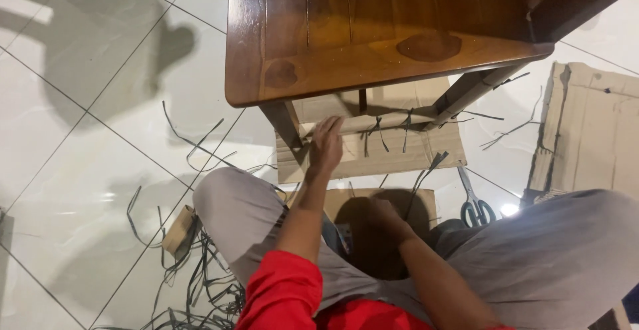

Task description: Wrapping a wooden chair leg with cardboard and securing it with plastic ties

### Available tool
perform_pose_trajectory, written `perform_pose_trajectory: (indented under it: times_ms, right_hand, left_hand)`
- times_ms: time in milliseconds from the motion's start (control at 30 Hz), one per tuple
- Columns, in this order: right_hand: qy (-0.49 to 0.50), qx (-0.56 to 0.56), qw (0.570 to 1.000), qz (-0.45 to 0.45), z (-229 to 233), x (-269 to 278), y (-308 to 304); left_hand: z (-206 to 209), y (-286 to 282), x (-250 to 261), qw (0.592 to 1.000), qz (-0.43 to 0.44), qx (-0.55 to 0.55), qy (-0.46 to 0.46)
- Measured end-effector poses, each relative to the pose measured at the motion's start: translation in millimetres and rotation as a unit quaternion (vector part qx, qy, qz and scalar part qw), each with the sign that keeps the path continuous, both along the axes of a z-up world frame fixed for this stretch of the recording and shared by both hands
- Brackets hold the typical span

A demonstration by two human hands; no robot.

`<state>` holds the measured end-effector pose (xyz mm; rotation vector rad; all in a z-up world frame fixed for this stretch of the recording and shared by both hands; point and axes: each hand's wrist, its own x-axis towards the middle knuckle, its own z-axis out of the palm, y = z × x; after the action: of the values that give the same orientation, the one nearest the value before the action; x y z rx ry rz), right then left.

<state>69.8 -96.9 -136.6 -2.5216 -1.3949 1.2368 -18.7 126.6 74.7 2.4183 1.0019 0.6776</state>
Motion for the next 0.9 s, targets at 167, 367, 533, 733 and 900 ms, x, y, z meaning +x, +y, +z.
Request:
perform_pose_trajectory:
  times_ms: [167, 367, 533, 733, 900]
  right_hand:
    - [0.156, 0.088, 0.974, -0.139, 51.2, 8.7, 17.9]
    - [0.394, 0.158, 0.796, -0.431, 148.5, 0.4, 49.9]
    - [0.39, 0.176, 0.747, -0.509, 161.9, 11.3, 78.4]
    - [0.391, 0.204, 0.714, -0.544, 160.9, 18.9, 119.9]
    - [0.412, 0.208, 0.699, -0.546, 180.8, 9.5, 150.6]
  left_hand:
    - [-25.6, 25.9, -4.5, 0.987, -0.051, 0.074, 0.132]
    - [-53.4, 45.7, -1.2, 0.967, -0.09, 0.171, 0.169]
    - [-72.8, 51.2, -0.1, 0.972, -0.09, 0.154, 0.154]
    - [-65.7, 54.4, -0.2, 0.98, -0.09, 0.063, 0.167]
    - [-46.5, 62.0, -0.2, 0.983, -0.075, -0.129, 0.103]
